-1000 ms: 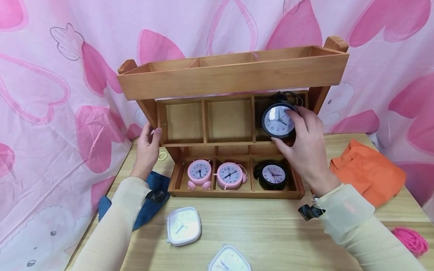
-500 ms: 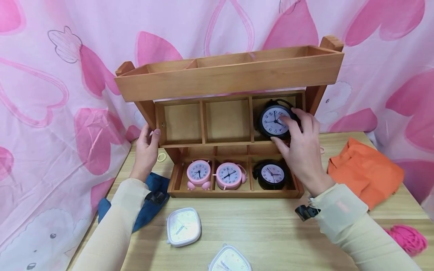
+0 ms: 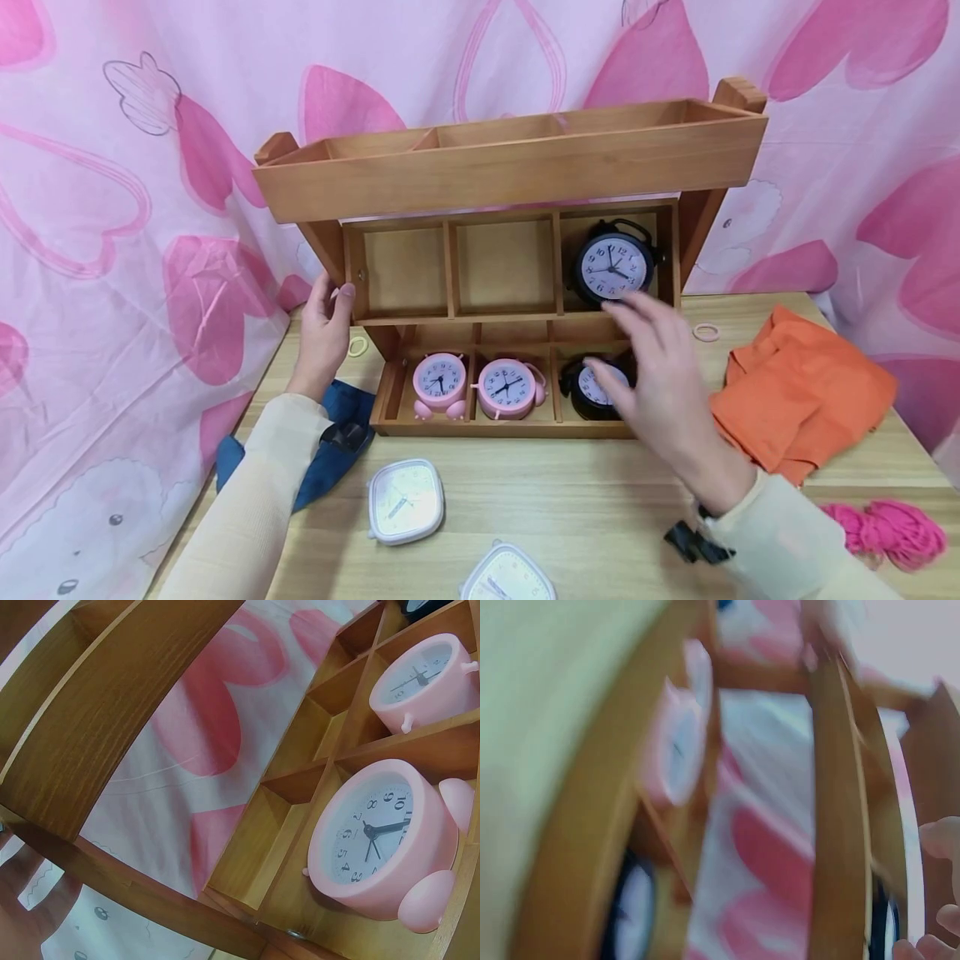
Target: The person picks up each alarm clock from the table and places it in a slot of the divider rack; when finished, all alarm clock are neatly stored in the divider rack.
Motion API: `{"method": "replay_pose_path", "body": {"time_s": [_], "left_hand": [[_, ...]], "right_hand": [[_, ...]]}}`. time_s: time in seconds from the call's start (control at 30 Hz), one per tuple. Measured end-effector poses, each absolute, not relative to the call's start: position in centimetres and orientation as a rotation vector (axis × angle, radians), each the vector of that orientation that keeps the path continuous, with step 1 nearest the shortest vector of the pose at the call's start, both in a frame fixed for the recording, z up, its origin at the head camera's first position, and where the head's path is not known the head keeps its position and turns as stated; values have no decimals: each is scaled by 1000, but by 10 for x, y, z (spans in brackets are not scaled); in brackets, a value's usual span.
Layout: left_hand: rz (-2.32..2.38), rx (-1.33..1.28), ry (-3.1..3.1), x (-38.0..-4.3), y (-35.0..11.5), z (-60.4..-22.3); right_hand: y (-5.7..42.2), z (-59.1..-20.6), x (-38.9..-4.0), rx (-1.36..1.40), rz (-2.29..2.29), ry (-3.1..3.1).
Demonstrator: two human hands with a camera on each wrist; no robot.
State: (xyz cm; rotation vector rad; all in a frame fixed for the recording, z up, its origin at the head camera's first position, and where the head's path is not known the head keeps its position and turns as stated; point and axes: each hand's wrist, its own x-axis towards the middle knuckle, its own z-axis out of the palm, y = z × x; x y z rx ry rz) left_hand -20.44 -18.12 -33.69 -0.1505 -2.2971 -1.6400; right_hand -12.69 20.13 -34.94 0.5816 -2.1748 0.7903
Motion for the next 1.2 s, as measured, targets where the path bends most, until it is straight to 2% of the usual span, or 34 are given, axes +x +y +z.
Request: {"method": "replay_pose_path", "body": {"time_s": [0.23, 0.57, 0.67, 0.83, 1.03, 1.2], "left_hand": [[-1660, -138, -2277, -222, -192, -360], [-1639, -149, -2275, -223, -195, -365], [-1647, -154, -2266, -223, -194, -365], [-1664, -156, -2260, -221, -192, -360], [-1650, -127, -2306, -212, -185, -348], [-1641, -149, -2277, -223, -193, -364]], "right_hand": [[176, -382, -83, 885, 794, -2339], [159, -427, -36, 1298, 900, -2708], [157, -439, -29, 1437, 968, -2796], [153, -457, -23, 1618, 833, -2713], [153, -466, -19, 1687, 801, -2752], [153, -470, -17, 1718, 768, -2746]]}}
